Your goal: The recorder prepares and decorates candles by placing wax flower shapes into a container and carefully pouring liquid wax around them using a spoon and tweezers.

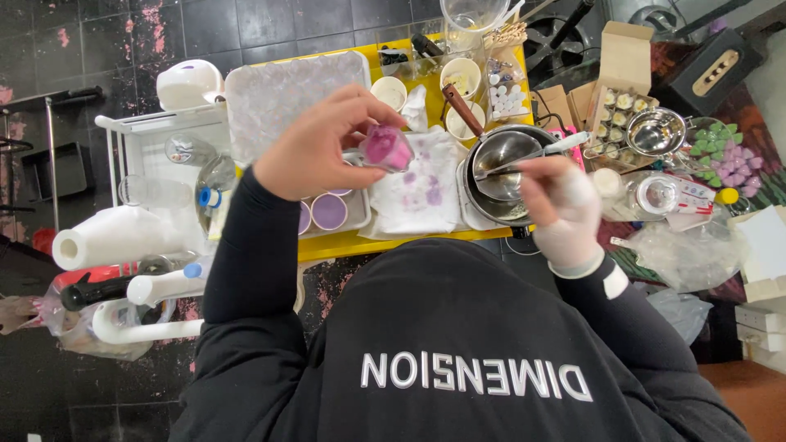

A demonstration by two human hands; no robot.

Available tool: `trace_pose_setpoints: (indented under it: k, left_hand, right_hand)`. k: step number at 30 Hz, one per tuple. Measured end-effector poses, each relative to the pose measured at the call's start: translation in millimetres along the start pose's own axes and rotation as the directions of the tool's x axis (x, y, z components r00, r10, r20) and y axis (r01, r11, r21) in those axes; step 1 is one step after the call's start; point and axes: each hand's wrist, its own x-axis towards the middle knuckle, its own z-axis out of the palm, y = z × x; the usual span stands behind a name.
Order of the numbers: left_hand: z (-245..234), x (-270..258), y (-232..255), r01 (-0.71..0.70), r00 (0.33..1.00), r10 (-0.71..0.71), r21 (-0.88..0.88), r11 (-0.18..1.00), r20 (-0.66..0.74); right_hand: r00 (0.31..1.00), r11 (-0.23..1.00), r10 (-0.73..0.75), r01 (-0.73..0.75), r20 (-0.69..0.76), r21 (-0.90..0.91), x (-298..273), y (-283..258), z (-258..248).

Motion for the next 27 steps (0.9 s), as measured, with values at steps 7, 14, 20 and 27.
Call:
trace_pose_setpoints:
  k: [7, 14, 20, 27]
  left_hand:
    - [62, -15, -7, -0.067, 0.977, 0.115, 0.253, 0.965, -0.181]
    - [92, -23, -1, -0.116, 0.938, 0.176, 0.212, 0.971, -0.297]
    - [116, -22, -5, -0.107, 0.91, 0.05, -0.117, 0.987, -0.412]
    - [150, -19, -37, -0.18, 0.876, -0.005, -0.338, 0.924, -0.482]
  right_hand:
    - [0.925, 0.966, 0.26, -0.248, 0.277, -0.079, 33, -22, 56]
    - [0.851, 0.959, 0.233, -0.12, 0.471, -0.258, 24, 0, 60]
    - [0.872, 0.974, 0.211, -0.223, 0.442, -0.023, 13, 13, 58]
    - [0.927, 0.967, 0.199, -0.238, 0.317, 0.088, 0, 31, 56]
